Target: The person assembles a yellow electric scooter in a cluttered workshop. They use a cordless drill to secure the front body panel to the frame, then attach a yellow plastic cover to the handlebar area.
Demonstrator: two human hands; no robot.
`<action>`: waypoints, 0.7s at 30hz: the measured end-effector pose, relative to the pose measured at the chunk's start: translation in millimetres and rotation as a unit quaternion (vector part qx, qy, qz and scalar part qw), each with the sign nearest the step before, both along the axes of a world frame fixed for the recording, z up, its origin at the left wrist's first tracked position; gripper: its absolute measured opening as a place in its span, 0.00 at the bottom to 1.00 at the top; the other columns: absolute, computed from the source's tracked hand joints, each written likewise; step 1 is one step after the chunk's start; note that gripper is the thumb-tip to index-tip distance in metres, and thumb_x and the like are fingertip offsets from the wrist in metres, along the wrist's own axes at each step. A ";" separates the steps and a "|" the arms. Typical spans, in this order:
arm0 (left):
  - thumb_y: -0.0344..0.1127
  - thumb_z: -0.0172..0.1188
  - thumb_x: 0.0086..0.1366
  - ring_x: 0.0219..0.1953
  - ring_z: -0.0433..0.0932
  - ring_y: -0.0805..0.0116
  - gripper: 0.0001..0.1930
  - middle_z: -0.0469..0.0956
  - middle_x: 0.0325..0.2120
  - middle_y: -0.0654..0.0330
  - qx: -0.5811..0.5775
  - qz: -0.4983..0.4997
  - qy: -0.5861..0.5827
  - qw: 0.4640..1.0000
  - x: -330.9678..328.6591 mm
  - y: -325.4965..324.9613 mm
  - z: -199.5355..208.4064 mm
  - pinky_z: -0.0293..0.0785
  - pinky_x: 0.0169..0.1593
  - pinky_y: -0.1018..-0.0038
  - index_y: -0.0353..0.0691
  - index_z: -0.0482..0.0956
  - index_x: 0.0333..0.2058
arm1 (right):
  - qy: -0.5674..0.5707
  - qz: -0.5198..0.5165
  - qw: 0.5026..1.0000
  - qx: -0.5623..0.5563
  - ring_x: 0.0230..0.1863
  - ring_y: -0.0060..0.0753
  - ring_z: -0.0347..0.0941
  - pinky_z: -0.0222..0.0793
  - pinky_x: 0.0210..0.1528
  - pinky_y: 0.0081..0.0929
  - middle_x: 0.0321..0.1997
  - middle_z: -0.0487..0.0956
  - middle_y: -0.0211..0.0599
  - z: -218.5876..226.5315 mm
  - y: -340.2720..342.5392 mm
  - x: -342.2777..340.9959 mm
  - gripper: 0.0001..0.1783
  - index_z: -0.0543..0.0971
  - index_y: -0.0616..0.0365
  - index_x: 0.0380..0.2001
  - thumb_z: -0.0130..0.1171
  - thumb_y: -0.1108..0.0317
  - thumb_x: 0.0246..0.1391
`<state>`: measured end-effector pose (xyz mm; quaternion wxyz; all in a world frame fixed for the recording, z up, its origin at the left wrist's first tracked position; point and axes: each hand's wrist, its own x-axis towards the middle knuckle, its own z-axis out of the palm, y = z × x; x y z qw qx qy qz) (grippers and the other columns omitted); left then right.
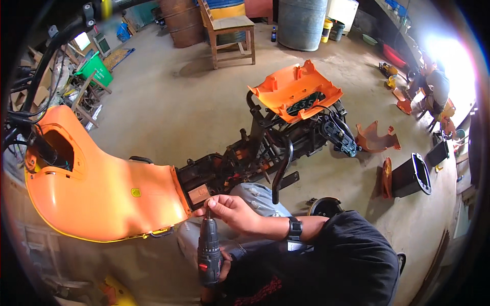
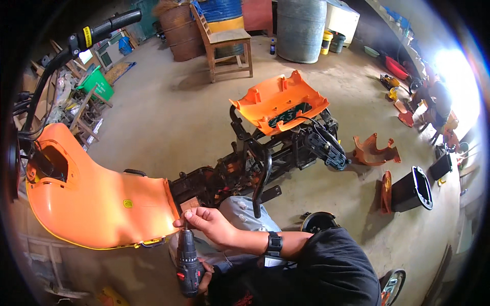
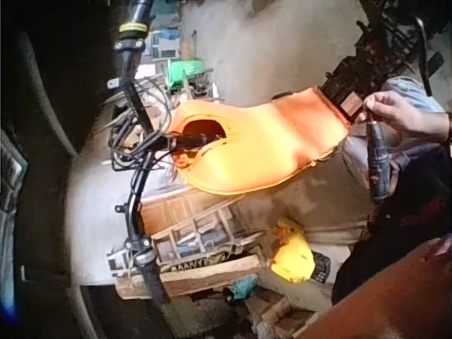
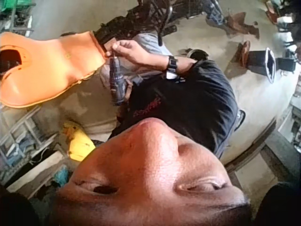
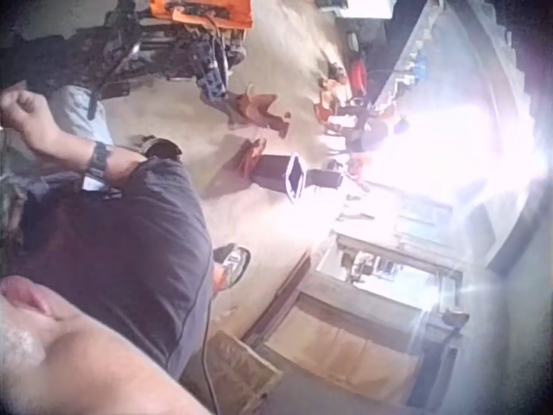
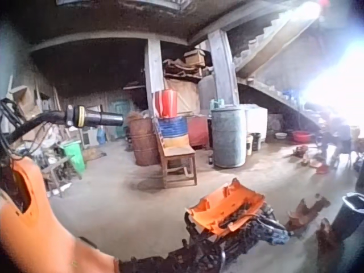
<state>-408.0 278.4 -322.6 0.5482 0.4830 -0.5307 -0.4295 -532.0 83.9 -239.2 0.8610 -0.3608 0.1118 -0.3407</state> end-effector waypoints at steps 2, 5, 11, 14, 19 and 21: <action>0.20 0.58 0.56 0.33 0.74 0.69 0.24 0.73 0.32 0.59 -0.010 -0.020 -0.077 0.997 4.9 -1.6 -5.6 0.74 0.43 0.68 0.37 0.63 0.51 | 0.006 -0.003 1.000 -0.009 0.53 0.27 0.74 0.66 0.60 0.29 0.49 0.80 0.37 -3.2 0.4 0.6 0.17 0.75 0.64 0.46 0.46 0.60 0.69; 0.22 0.59 0.57 0.35 0.75 0.68 0.22 0.74 0.36 0.58 -0.017 0.025 -0.038 0.999 -2.2 -2.2 -6.9 0.75 0.45 0.69 0.37 0.66 0.51 | 0.063 0.024 0.998 0.000 0.58 0.35 0.72 0.64 0.62 0.36 0.48 0.79 0.39 1.5 -0.9 3.6 0.14 0.73 0.61 0.43 0.47 0.60 0.68; 0.33 0.61 0.61 0.39 0.76 0.68 0.19 0.75 0.41 0.56 0.017 0.125 -0.077 0.989 -14.8 -4.9 15.6 0.77 0.45 0.75 0.35 0.71 0.49 | 0.029 0.003 1.000 -0.004 0.60 0.47 0.70 0.62 0.63 0.44 0.43 0.81 0.41 5.8 -0.3 1.4 0.14 0.73 0.61 0.42 0.49 0.59 0.67; 0.42 0.67 0.57 0.39 0.77 0.66 0.30 0.76 0.41 0.55 0.174 0.100 0.537 0.819 -1.5 10.4 -42.7 0.77 0.46 0.76 0.31 0.68 0.54 | 0.015 0.010 1.000 0.009 0.58 0.48 0.71 0.64 0.61 0.47 0.41 0.82 0.43 22.1 4.0 10.6 0.12 0.74 0.58 0.37 0.51 0.59 0.65; 0.49 0.63 0.60 0.34 0.78 0.64 0.33 0.77 0.37 0.51 0.256 -0.156 0.813 0.500 27.7 28.7 -113.8 0.80 0.36 0.73 0.30 0.66 0.56 | -0.001 0.031 0.999 0.015 0.58 0.48 0.71 0.67 0.59 0.46 0.38 0.82 0.41 22.1 2.5 14.3 0.10 0.75 0.55 0.35 0.53 0.61 0.64; 0.48 0.54 0.67 0.24 0.76 0.69 0.23 0.76 0.27 0.57 0.190 -0.179 0.694 0.671 16.7 0.9 -41.1 0.73 0.26 0.76 0.32 0.70 0.49 | 0.005 0.020 1.000 0.020 0.56 0.47 0.72 0.68 0.58 0.44 0.37 0.82 0.39 19.7 0.9 12.6 0.09 0.75 0.55 0.35 0.54 0.61 0.64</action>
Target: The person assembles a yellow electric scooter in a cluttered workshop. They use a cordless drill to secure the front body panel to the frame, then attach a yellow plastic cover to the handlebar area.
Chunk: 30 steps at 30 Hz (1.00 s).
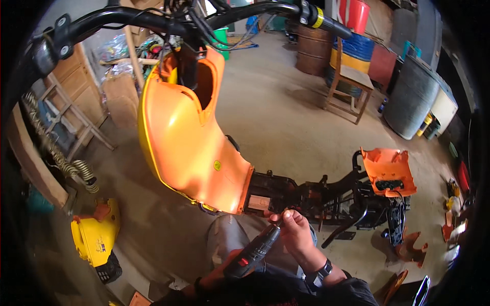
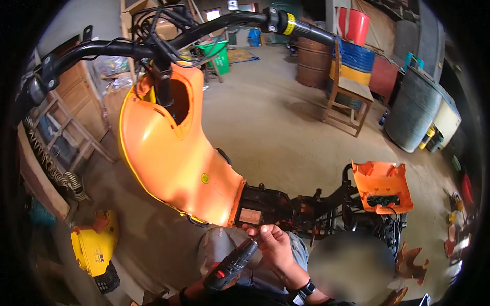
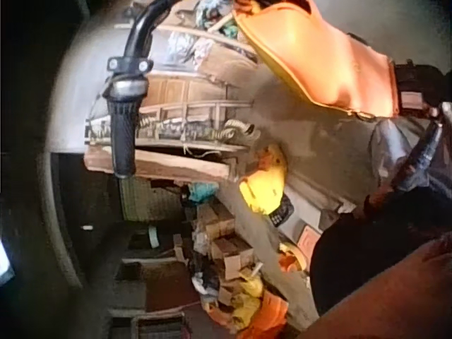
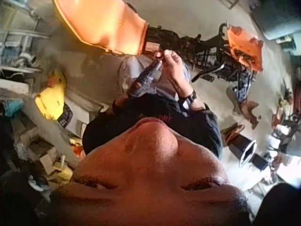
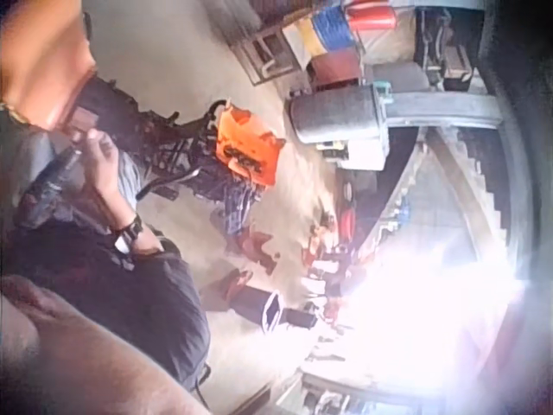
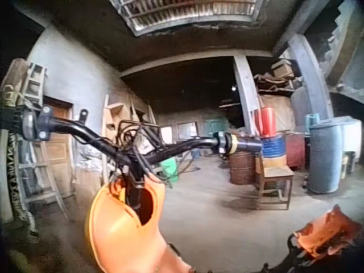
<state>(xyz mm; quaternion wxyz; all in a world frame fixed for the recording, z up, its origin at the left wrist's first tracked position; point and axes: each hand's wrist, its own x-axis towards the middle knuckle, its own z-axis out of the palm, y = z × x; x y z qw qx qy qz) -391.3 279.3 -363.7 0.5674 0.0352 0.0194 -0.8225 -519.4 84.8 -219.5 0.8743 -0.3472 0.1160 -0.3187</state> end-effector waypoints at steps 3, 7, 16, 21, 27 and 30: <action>0.44 0.51 0.70 0.21 0.74 0.75 0.16 0.75 0.23 0.64 -0.031 0.070 -0.213 0.974 -7.9 -5.5 45.6 0.69 0.22 0.80 0.34 0.73 0.44 | 0.017 -0.019 1.000 -0.010 0.56 0.48 0.72 0.68 0.57 0.43 0.37 0.82 0.39 -7.2 0.5 0.2 0.09 0.75 0.54 0.34 0.54 0.62 0.63; 0.41 0.54 0.68 0.21 0.74 0.75 0.15 0.74 0.23 0.65 -0.069 0.201 -0.524 0.825 -22.2 -8.6 58.8 0.69 0.23 0.80 0.34 0.73 0.43 | 0.012 0.009 1.000 0.011 0.54 0.46 0.73 0.66 0.58 0.44 0.36 0.82 0.38 -4.2 -0.8 -0.6 0.08 0.76 0.54 0.34 0.55 0.62 0.63; 0.48 0.61 0.61 0.49 0.77 0.60 0.29 0.78 0.47 0.49 -0.055 0.132 -0.067 0.987 -2.8 14.5 -85.6 0.70 0.57 0.66 0.32 0.71 0.54 | 0.016 0.049 0.998 -0.026 0.48 0.46 0.76 0.61 0.62 0.51 0.35 0.82 0.42 13.3 1.1 10.8 0.10 0.76 0.56 0.34 0.59 0.61 0.60; 0.45 0.53 0.67 0.27 0.75 0.66 0.20 0.75 0.29 0.55 0.059 0.133 -0.116 0.983 -15.8 10.9 -53.4 0.69 0.31 0.73 0.33 0.72 0.47 | 0.013 0.036 0.999 -0.035 0.48 0.45 0.76 0.64 0.60 0.48 0.35 0.82 0.42 10.7 4.3 9.5 0.10 0.76 0.56 0.35 0.58 0.61 0.60; 0.46 0.61 0.62 0.37 0.78 0.61 0.26 0.78 0.39 0.51 -0.031 0.113 -0.113 0.987 -3.9 15.8 -55.4 0.75 0.43 0.69 0.33 0.70 0.52 | 0.006 0.036 0.999 -0.006 0.49 0.46 0.76 0.67 0.57 0.45 0.37 0.82 0.40 15.7 4.8 11.3 0.10 0.75 0.56 0.39 0.56 0.61 0.62; 0.45 0.49 0.70 0.18 0.75 0.72 0.16 0.76 0.22 0.61 0.042 0.071 -0.265 0.961 -7.2 -2.2 16.5 0.70 0.19 0.78 0.37 0.75 0.42 | -0.026 0.034 0.998 -0.055 0.48 0.45 0.77 0.70 0.54 0.43 0.37 0.81 0.39 26.6 2.3 8.5 0.12 0.74 0.58 0.40 0.53 0.60 0.64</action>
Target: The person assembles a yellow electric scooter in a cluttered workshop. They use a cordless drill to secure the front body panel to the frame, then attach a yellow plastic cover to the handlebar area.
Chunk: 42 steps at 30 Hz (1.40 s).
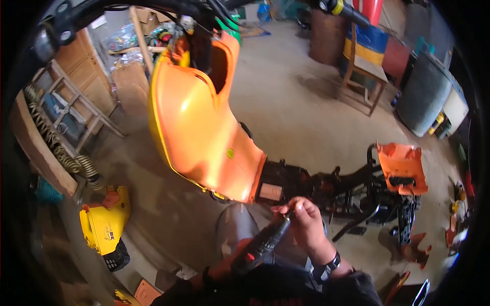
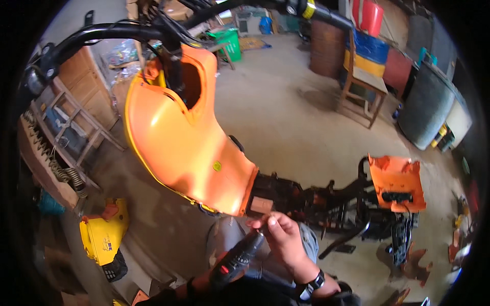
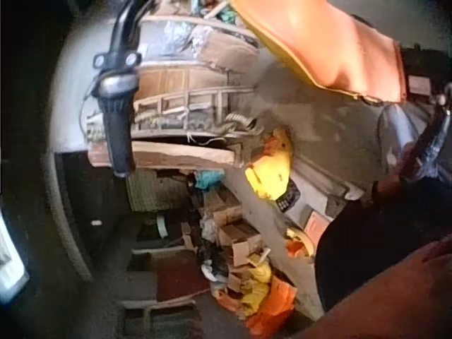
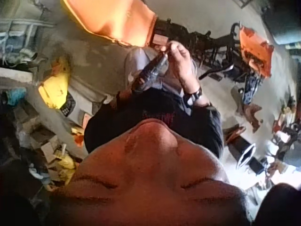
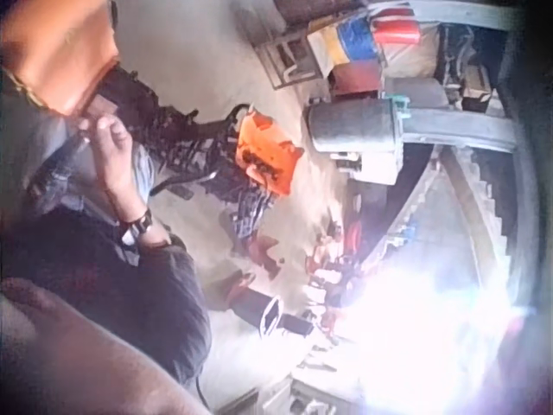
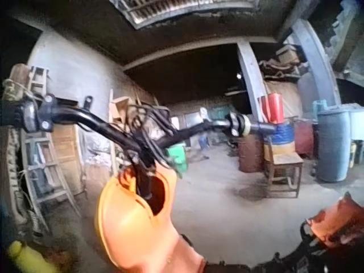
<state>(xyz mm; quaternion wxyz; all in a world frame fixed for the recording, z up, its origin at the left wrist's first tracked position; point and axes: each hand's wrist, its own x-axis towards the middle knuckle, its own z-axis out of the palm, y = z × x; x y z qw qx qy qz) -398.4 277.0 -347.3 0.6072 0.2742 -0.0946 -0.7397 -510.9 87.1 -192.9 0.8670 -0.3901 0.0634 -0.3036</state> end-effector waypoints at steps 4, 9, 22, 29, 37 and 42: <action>0.48 0.54 0.66 0.26 0.76 0.67 0.21 0.77 0.29 0.56 0.005 0.071 0.097 0.993 -6.7 -13.6 44.0 0.74 0.27 0.75 0.33 0.72 0.46 | 0.008 0.000 0.999 -0.050 0.47 0.42 0.77 0.72 0.51 0.41 0.36 0.80 0.40 16.8 -0.8 -3.8 0.16 0.74 0.62 0.40 0.51 0.58 0.65; 0.32 0.58 0.64 0.36 0.76 0.70 0.11 0.77 0.33 0.57 -0.087 0.165 -0.075 0.980 -16.9 -13.6 40.6 0.74 0.43 0.76 0.37 0.73 0.44 | -0.021 0.025 0.995 -0.090 0.46 0.43 0.77 0.74 0.49 0.41 0.37 0.80 0.41 24.9 -1.0 -3.1 0.19 0.75 0.64 0.38 0.50 0.55 0.65; 0.24 0.54 0.64 0.32 0.74 0.73 0.09 0.75 0.28 0.62 -0.138 0.150 -0.009 0.979 -17.0 -20.3 52.9 0.71 0.39 0.79 0.39 0.72 0.43 | -0.073 0.068 0.992 -0.079 0.55 0.49 0.73 0.67 0.58 0.46 0.50 0.78 0.49 11.6 -1.7 -2.6 0.26 0.70 0.61 0.54 0.46 0.50 0.66; 0.29 0.55 0.65 0.37 0.75 0.71 0.13 0.74 0.34 0.59 -0.236 0.119 0.059 0.963 -8.7 -27.1 12.5 0.74 0.39 0.78 0.37 0.70 0.48 | -0.064 0.044 0.870 -0.486 0.65 0.56 0.62 0.59 0.64 0.49 0.65 0.64 0.57 -7.0 -16.3 -27.4 0.63 0.50 0.48 0.70 0.75 0.45 0.35; 0.56 0.37 0.72 0.53 0.69 0.66 0.29 0.68 0.54 0.57 -0.358 0.183 -0.212 0.891 2.9 -75.5 102.9 0.67 0.57 0.65 0.41 0.61 0.61 | -0.075 -0.055 0.725 -0.683 0.69 0.72 0.49 0.51 0.66 0.57 0.71 0.46 0.68 19.1 -3.3 -6.2 0.73 0.36 0.54 0.71 0.80 0.55 0.34; 0.44 0.51 0.68 0.44 0.75 0.72 0.19 0.74 0.44 0.59 -0.342 0.259 -0.287 0.856 -6.4 -93.3 187.0 0.72 0.49 0.71 0.38 0.69 0.52 | 0.021 -0.027 0.735 -0.677 0.70 0.68 0.50 0.51 0.68 0.50 0.70 0.47 0.68 40.3 -16.2 -7.2 0.77 0.36 0.63 0.70 0.81 0.50 0.29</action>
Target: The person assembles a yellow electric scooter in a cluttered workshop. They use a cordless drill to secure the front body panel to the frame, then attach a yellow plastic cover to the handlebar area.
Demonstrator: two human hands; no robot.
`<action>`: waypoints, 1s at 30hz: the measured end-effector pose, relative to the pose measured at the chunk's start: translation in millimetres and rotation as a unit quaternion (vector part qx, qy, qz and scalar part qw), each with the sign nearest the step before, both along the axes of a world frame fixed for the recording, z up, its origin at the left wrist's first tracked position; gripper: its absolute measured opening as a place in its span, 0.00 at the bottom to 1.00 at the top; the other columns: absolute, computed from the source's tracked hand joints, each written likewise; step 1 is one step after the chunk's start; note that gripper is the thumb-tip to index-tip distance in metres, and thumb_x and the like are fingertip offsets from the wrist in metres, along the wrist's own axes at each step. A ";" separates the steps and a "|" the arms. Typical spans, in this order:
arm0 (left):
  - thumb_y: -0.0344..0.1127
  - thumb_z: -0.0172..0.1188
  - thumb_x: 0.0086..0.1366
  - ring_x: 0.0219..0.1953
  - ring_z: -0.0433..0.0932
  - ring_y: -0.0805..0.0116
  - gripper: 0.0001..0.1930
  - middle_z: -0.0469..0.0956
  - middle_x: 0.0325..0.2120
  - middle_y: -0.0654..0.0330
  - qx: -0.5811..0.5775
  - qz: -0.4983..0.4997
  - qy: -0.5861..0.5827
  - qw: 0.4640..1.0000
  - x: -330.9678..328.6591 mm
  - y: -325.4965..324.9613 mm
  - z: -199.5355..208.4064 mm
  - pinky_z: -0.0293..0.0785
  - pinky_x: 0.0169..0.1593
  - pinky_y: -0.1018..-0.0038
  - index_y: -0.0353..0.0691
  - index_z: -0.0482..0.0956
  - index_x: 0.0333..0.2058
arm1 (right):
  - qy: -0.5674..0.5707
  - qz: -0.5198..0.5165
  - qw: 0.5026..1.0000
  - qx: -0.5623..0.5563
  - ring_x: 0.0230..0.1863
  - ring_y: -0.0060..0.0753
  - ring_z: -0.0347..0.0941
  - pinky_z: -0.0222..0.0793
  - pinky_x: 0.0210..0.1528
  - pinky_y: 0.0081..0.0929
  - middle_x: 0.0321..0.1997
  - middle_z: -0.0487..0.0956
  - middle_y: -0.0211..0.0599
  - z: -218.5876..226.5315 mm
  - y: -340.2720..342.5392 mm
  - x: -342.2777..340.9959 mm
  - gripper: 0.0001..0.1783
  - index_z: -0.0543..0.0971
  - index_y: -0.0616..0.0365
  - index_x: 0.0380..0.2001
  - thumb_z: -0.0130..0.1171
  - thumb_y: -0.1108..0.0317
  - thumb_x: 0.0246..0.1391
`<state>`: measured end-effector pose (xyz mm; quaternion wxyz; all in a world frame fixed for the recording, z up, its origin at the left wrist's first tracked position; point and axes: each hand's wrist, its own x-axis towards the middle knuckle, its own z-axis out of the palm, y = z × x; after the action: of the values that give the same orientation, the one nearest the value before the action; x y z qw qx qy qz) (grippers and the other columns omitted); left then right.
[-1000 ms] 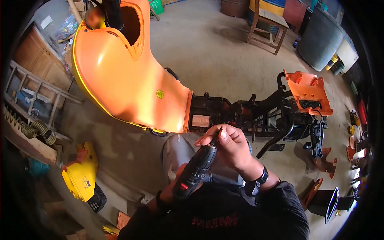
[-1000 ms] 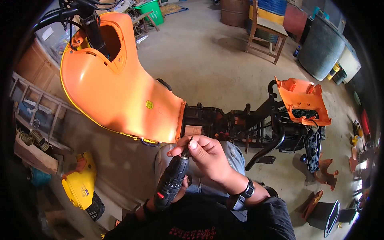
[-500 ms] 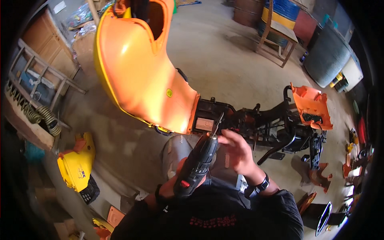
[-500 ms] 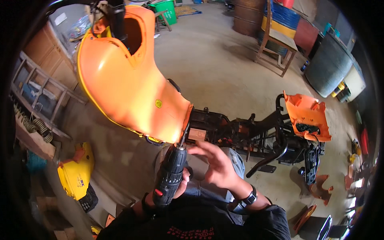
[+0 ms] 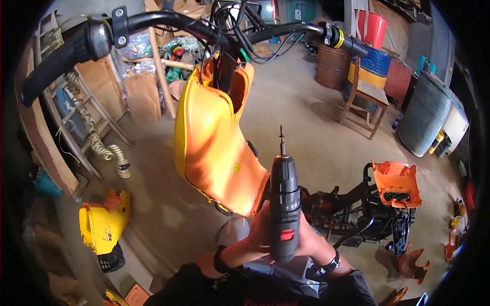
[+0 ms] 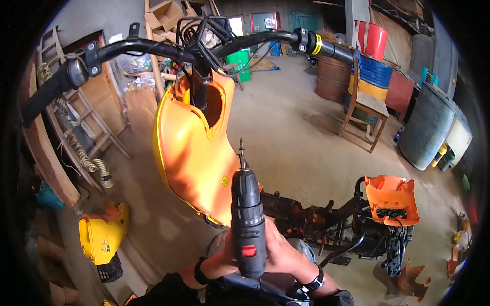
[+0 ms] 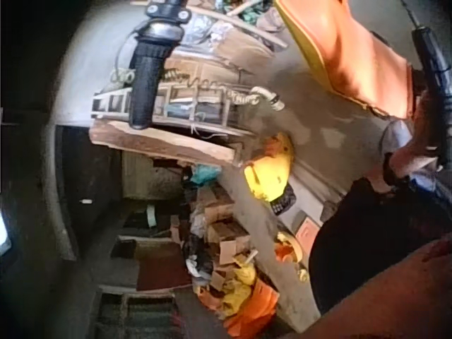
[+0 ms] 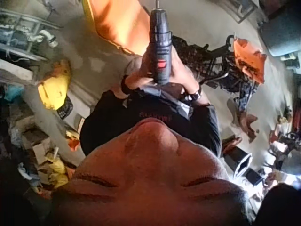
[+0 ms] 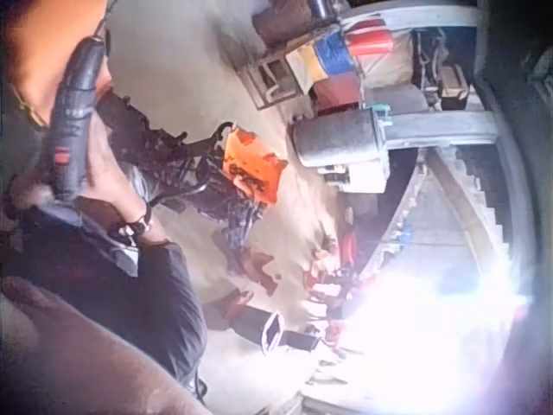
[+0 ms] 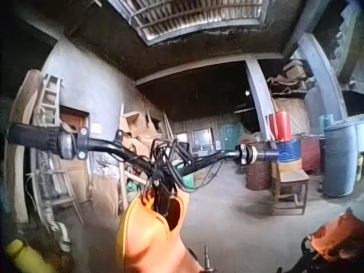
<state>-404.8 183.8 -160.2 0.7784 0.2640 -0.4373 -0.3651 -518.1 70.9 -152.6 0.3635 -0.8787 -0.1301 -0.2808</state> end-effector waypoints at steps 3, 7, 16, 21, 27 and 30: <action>0.39 0.53 0.67 0.41 0.76 0.69 0.14 0.76 0.39 0.58 0.046 0.052 -0.029 0.997 -5.6 -12.6 29.9 0.73 0.47 0.70 0.37 0.72 0.47 | -0.003 -0.010 0.996 0.093 0.66 0.55 0.59 0.55 0.67 0.43 0.67 0.57 0.59 0.0 -5.0 7.9 0.74 0.49 0.65 0.68 0.83 0.45 0.21; 0.33 0.55 0.63 0.42 0.75 0.58 0.19 0.74 0.38 0.52 0.193 0.139 -0.193 0.952 13.5 -17.6 15.0 0.71 0.48 0.65 0.34 0.68 0.50 | -0.053 0.006 0.990 0.130 0.61 0.48 0.65 0.59 0.65 0.41 0.62 0.66 0.50 -0.7 -6.2 17.6 0.67 0.62 0.64 0.62 0.84 0.44 0.17; 0.29 0.60 0.56 0.42 0.75 0.59 0.20 0.74 0.41 0.52 0.152 0.202 -0.441 0.861 31.0 -18.4 -4.8 0.74 0.44 0.67 0.36 0.67 0.47 | -0.060 0.064 0.948 0.306 0.62 0.41 0.65 0.59 0.65 0.37 0.62 0.69 0.43 -30.3 -13.8 39.8 0.60 0.65 0.58 0.62 0.84 0.55 0.22; 0.22 0.63 0.49 0.56 0.65 0.41 0.41 0.62 0.55 0.41 0.070 0.224 -0.571 0.787 12.4 -1.5 48.8 0.65 0.58 0.56 0.31 0.53 0.61 | -0.048 -0.008 0.956 0.289 0.64 0.39 0.63 0.56 0.67 0.35 0.64 0.67 0.41 -27.7 -16.5 30.2 0.61 0.61 0.58 0.64 0.84 0.59 0.24; 0.25 0.62 0.53 0.57 0.64 0.38 0.42 0.61 0.55 0.37 0.076 0.191 -0.624 0.754 22.5 5.5 71.2 0.63 0.60 0.52 0.26 0.48 0.63 | -0.089 -0.044 0.927 0.361 0.65 0.39 0.62 0.55 0.68 0.37 0.65 0.66 0.42 8.8 -1.9 31.9 0.50 0.59 0.60 0.64 0.75 0.61 0.40; 0.21 0.60 0.51 0.55 0.67 0.44 0.34 0.66 0.51 0.42 0.098 0.196 -0.603 0.767 20.5 11.8 91.6 0.67 0.57 0.55 0.32 0.60 0.59 | -0.093 -0.039 0.957 0.270 0.65 0.43 0.63 0.56 0.67 0.41 0.64 0.67 0.44 13.8 -9.7 28.9 0.42 0.67 0.56 0.60 0.70 0.48 0.45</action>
<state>-384.3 195.6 -68.6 0.3787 0.5843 -0.7177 -0.0113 -489.2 61.1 -138.8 0.5624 -0.7220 -0.0479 -0.4002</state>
